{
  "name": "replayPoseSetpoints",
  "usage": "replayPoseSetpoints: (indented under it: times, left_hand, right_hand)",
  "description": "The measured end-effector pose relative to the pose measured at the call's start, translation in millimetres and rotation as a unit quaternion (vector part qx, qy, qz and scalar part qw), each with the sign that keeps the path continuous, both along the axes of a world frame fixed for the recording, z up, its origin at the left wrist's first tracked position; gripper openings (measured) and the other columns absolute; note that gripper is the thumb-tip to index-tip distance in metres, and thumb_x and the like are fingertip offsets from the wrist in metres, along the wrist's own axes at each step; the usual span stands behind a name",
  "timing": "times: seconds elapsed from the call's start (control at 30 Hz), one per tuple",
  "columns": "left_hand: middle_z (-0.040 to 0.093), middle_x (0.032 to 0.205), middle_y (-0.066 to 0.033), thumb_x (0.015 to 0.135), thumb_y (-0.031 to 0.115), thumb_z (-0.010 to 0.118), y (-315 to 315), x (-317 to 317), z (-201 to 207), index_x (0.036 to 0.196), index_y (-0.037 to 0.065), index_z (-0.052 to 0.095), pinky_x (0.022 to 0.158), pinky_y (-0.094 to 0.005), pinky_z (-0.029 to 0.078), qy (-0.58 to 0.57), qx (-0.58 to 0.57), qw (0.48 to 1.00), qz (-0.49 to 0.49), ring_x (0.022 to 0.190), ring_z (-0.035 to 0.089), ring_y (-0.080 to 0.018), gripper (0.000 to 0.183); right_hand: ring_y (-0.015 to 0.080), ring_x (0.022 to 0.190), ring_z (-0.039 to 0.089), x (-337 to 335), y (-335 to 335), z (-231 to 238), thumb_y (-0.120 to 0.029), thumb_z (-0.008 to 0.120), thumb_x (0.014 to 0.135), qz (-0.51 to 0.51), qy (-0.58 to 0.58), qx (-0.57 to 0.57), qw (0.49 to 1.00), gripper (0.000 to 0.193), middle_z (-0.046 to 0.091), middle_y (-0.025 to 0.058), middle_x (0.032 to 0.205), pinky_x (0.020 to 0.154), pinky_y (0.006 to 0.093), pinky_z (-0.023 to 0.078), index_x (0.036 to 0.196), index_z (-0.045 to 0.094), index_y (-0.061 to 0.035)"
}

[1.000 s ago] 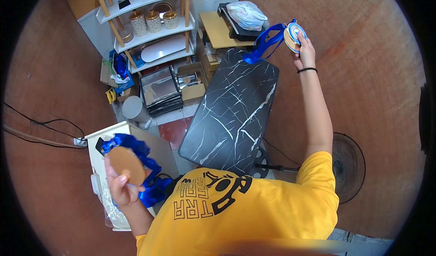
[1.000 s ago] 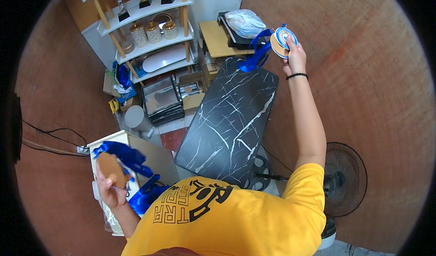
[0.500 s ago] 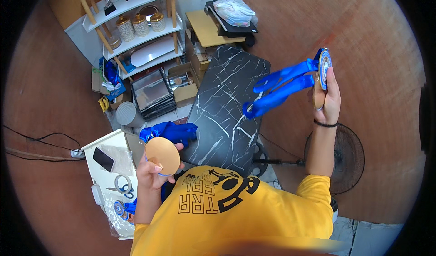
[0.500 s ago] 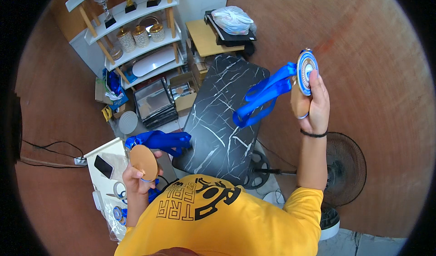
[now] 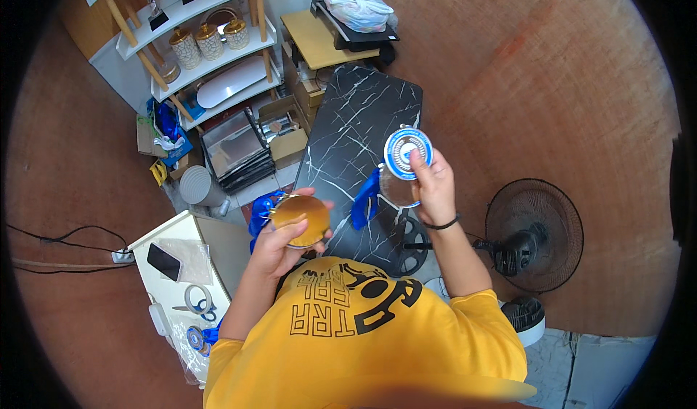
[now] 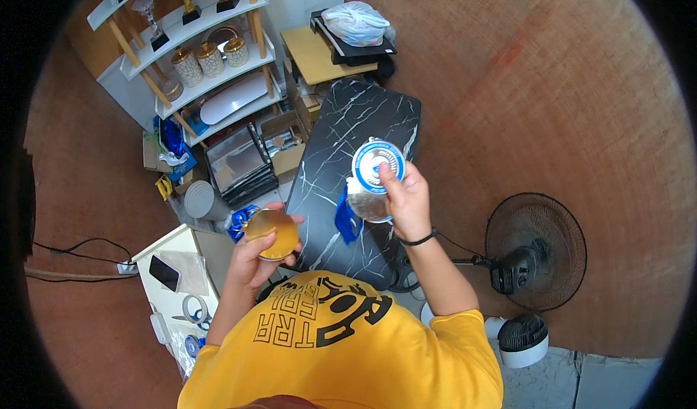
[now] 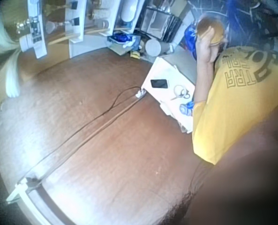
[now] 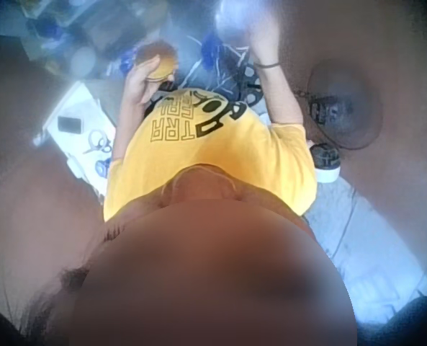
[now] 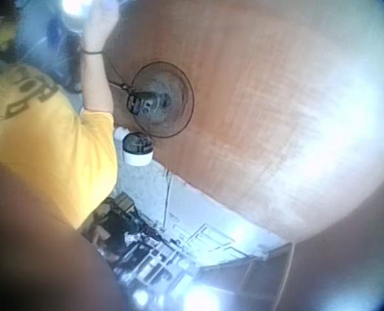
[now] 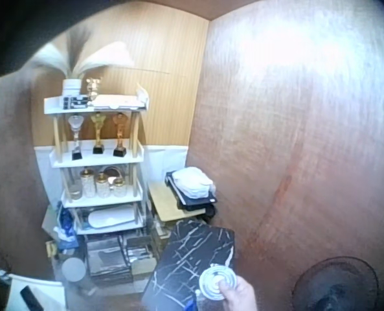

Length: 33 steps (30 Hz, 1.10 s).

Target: The person assembles medals by attaching blue ribbons to round medal blanks on a marble-patterned table. They handle multiple ribbons and medal blanks, threading the ribbon through the medal and arranging them on the table.

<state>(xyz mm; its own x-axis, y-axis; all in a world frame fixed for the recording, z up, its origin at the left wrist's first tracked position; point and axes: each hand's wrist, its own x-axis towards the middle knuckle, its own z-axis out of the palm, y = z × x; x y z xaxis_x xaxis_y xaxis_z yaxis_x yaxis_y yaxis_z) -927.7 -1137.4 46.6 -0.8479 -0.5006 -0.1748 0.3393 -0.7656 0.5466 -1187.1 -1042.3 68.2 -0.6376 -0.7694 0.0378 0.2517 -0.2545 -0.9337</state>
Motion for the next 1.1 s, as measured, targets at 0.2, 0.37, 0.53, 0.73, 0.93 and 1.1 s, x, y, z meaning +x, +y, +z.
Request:
replayPoseSetpoints:
  times: [0.2,0.37,0.53,0.73,0.93,1.1]
  left_hand:
    - [0.038,0.151,-0.0129,0.087,0.009,0.064,8.3,-27.2,3.2,0.138,0.005,0.045,0.069,-0.0345,0.059,-0.049,-0.108,0.989,-0.092,0.099,0.067,-0.0304,0.055]
    - [0.056,0.128,-0.013,0.092,0.007,0.061,21.8,-38.8,-5.6,0.14,0.005,0.046,0.07,-0.0326,0.057,-0.056,-0.105,0.982,-0.15,0.096,0.067,-0.0251,0.05]
    - [0.064,0.112,-0.0123,0.094,0.011,0.061,25.5,-39.9,-17.3,0.146,0.007,0.041,0.072,-0.0319,0.056,-0.104,-0.115,0.975,-0.162,0.092,0.067,-0.0219,0.055]
    - [0.061,0.117,-0.0131,0.094,0.01,0.06,28.2,-32.7,-17.0,0.148,0.005,0.038,0.071,-0.0332,0.058,-0.076,-0.096,0.983,-0.133,0.097,0.066,-0.0262,0.059]
    - [0.06,0.118,-0.0162,0.092,0.009,0.06,28.4,-20.5,-12.0,0.148,0.006,0.036,0.074,-0.0387,0.061,-0.063,-0.029,0.994,-0.079,0.098,0.067,-0.0305,0.061]
    - [0.059,0.117,-0.0189,0.091,0.011,0.059,15.3,-10.7,-14.3,0.147,0.007,0.035,0.089,-0.0507,0.057,0.029,0.01,1.0,0.003,0.099,0.067,-0.0323,0.061]
  right_hand:
    - [0.0099,0.09,0.064,37.5,-10.9,-22.6,-0.02,0.066,0.097,-0.066,0.032,-0.007,0.997,0.026,0.069,0.0061,0.101,0.082,0.0249,0.05,0.109,0.062,0.0018]
    - [0.0101,0.089,0.064,50.8,-10.7,-29.9,-0.022,0.066,0.096,-0.049,0.024,0.004,0.999,0.027,0.069,0.0069,0.1,0.081,0.0247,0.051,0.108,0.061,0.0019]
    - [0.0102,0.09,0.064,59.3,-4.3,-31.2,-0.02,0.062,0.099,0.019,-0.029,-0.005,0.999,0.027,0.069,0.0083,0.101,0.081,0.0243,0.052,0.112,0.058,0.0029]
    - [0.0055,0.068,0.058,50.8,-2.0,-27.2,-0.031,0.051,0.104,-0.004,0.052,0.041,0.998,0.033,0.067,0.0041,0.085,0.057,0.0197,0.046,0.101,0.062,-0.0003]
    - [0.0043,0.045,0.045,27.3,6.1,-15.3,-0.034,0.049,0.104,0.008,0.012,0.06,0.998,0.034,0.06,0.0018,0.069,0.04,0.0182,0.034,0.099,0.061,-0.002]
    - [0.0083,0.055,0.052,18.2,9.9,-9.6,-0.024,0.055,0.1,0.053,-0.148,0.05,0.986,0.023,0.062,0.0036,0.074,0.049,0.0214,0.041,0.098,0.061,-0.0016]
